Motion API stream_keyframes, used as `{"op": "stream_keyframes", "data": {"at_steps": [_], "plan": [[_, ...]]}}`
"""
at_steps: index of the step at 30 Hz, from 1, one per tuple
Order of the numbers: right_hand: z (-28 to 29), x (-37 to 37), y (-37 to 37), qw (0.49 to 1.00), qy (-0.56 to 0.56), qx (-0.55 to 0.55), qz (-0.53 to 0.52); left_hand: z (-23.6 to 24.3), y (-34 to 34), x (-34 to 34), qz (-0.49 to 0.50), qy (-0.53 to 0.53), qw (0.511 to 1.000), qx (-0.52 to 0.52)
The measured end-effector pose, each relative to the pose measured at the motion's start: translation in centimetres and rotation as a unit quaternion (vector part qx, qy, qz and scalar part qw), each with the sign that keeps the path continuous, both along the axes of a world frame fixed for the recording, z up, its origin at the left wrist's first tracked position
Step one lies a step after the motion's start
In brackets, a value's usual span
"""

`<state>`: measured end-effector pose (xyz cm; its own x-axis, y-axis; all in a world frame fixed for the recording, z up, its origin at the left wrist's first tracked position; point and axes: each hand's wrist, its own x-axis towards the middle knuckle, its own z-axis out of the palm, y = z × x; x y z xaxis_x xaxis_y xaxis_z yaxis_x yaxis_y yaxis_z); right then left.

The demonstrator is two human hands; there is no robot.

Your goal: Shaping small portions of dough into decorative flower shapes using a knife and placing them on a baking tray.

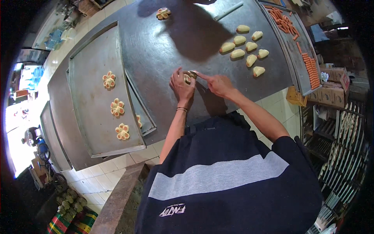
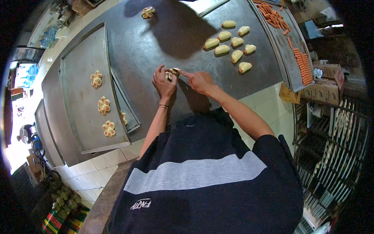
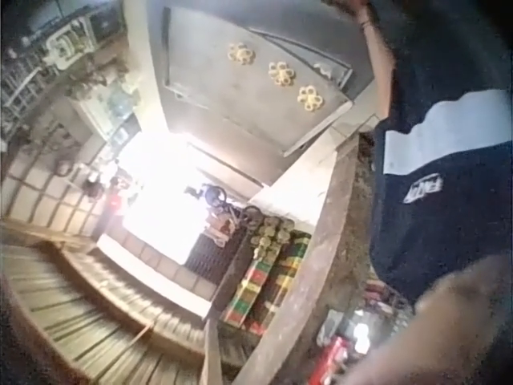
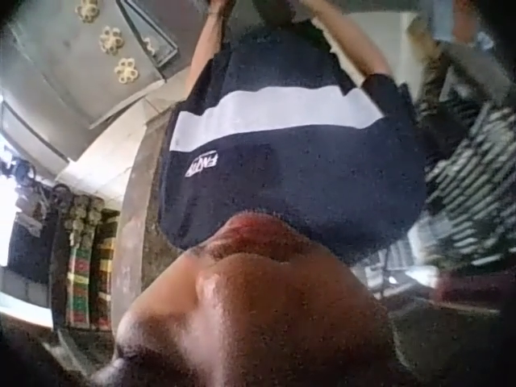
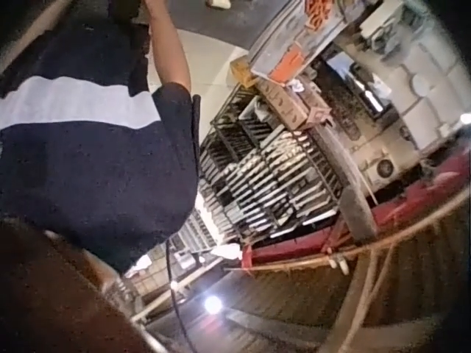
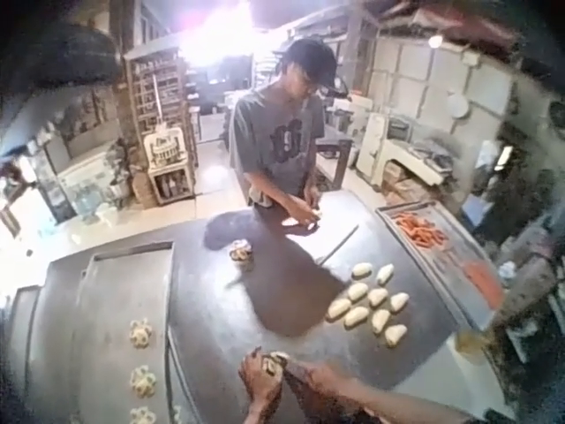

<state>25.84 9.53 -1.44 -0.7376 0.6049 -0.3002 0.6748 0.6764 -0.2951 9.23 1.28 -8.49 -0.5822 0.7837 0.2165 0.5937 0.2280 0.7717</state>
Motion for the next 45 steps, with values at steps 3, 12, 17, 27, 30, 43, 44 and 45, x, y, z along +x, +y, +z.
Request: {"op": "stream_keyframes", "data": {"at_steps": [3, 12, 17, 27, 30, 43, 44, 45], "plan": [[-2.1, 1.3, 0.4, 0.999, 0.038, 0.019, -0.007, -0.3, 0.5, 0.9, -0.018, 0.064, 0.998, -0.023], [-4.4, 1.5, -0.2, 0.997, 0.077, -0.008, -0.014, 0.2, 1.1, 1.1, -0.017, 0.092, 0.995, -0.042], [-2.4, 6.6, -3.2, 0.998, 0.043, -0.035, -0.015, -0.1, -1.0, 1.2, -0.012, 0.055, 0.998, -0.034], [1.1, 6.7, -4.4, 0.974, 0.131, -0.129, -0.134, 0.8, -3.8, -2.2, -0.147, -0.031, 0.988, 0.020], [0.6, 5.7, -4.9, 0.960, 0.227, -0.103, -0.126, 1.3, -3.9, -3.1, -0.181, 0.011, 0.981, -0.065], [0.1, 1.6, -5.8, 0.987, 0.128, -0.088, -0.051, 1.2, -4.8, 0.7, -0.083, -0.170, 0.981, 0.039], [-0.3, 1.6, -5.9, 0.987, 0.126, -0.085, -0.048, 1.2, -5.0, 0.8, -0.082, -0.170, 0.981, 0.039], [-0.7, 1.5, -5.9, 0.988, 0.125, -0.081, -0.045, 1.3, -5.2, 0.8, -0.085, -0.167, 0.981, 0.039]]}}
